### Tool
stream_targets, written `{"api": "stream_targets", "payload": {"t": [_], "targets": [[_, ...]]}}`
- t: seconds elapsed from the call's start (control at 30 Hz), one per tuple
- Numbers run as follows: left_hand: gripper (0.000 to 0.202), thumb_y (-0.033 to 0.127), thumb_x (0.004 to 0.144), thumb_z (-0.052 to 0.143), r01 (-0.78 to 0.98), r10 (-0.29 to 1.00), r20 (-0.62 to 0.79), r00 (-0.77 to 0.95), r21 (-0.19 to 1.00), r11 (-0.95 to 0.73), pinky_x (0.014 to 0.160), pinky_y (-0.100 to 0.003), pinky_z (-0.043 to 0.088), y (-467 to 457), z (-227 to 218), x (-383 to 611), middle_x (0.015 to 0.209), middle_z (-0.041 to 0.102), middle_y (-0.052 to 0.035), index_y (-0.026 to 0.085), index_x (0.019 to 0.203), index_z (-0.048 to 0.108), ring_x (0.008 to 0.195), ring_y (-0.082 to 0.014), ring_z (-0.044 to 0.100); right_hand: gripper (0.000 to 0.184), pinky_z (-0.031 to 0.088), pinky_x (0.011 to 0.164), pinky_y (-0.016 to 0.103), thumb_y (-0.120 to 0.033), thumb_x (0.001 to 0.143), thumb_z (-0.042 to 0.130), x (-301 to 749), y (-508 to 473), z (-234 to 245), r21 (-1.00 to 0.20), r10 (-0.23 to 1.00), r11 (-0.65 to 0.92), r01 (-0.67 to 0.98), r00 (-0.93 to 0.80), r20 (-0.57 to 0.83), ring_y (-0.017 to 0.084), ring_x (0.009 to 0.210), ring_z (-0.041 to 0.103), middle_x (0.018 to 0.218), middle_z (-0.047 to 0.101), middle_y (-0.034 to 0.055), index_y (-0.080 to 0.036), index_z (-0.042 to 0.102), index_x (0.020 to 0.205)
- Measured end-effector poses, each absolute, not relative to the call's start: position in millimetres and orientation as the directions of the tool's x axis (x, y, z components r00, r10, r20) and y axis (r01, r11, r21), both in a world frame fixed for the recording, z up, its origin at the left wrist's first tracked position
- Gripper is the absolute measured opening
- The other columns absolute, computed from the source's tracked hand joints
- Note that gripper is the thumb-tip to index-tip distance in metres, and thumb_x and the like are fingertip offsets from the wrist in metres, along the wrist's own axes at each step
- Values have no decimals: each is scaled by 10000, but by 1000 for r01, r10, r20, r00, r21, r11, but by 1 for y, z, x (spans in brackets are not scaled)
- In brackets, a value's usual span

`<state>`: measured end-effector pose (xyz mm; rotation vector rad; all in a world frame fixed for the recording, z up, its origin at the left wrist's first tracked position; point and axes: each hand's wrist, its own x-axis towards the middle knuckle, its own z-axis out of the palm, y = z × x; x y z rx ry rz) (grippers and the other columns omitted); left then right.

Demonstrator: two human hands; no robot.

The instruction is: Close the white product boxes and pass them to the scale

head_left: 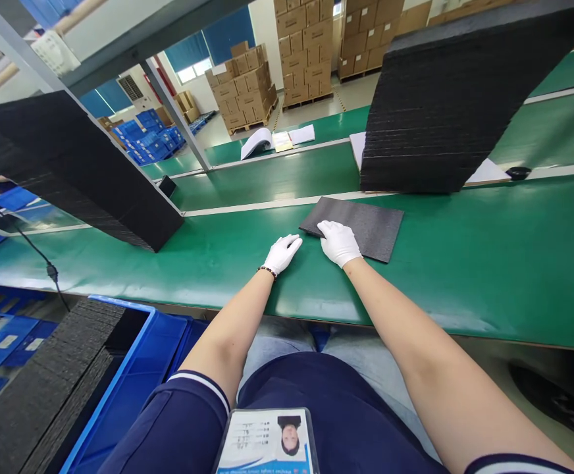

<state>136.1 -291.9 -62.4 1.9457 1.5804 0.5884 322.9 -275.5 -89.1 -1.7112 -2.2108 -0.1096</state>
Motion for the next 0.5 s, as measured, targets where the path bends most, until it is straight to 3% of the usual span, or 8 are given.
{"api": "stream_targets", "payload": {"t": [0.5], "targets": [[377, 366, 972, 428, 741, 977, 10, 214, 650, -169, 1189, -317, 228, -292, -66, 135, 1378, 582, -16, 218, 1253, 631, 1380, -188, 417, 388, 502, 907, 440, -401, 902, 573, 324, -273, -92, -172, 926, 257, 951, -192, 324, 207, 1078, 568, 1227, 562, 87, -168, 548, 1212]]}}
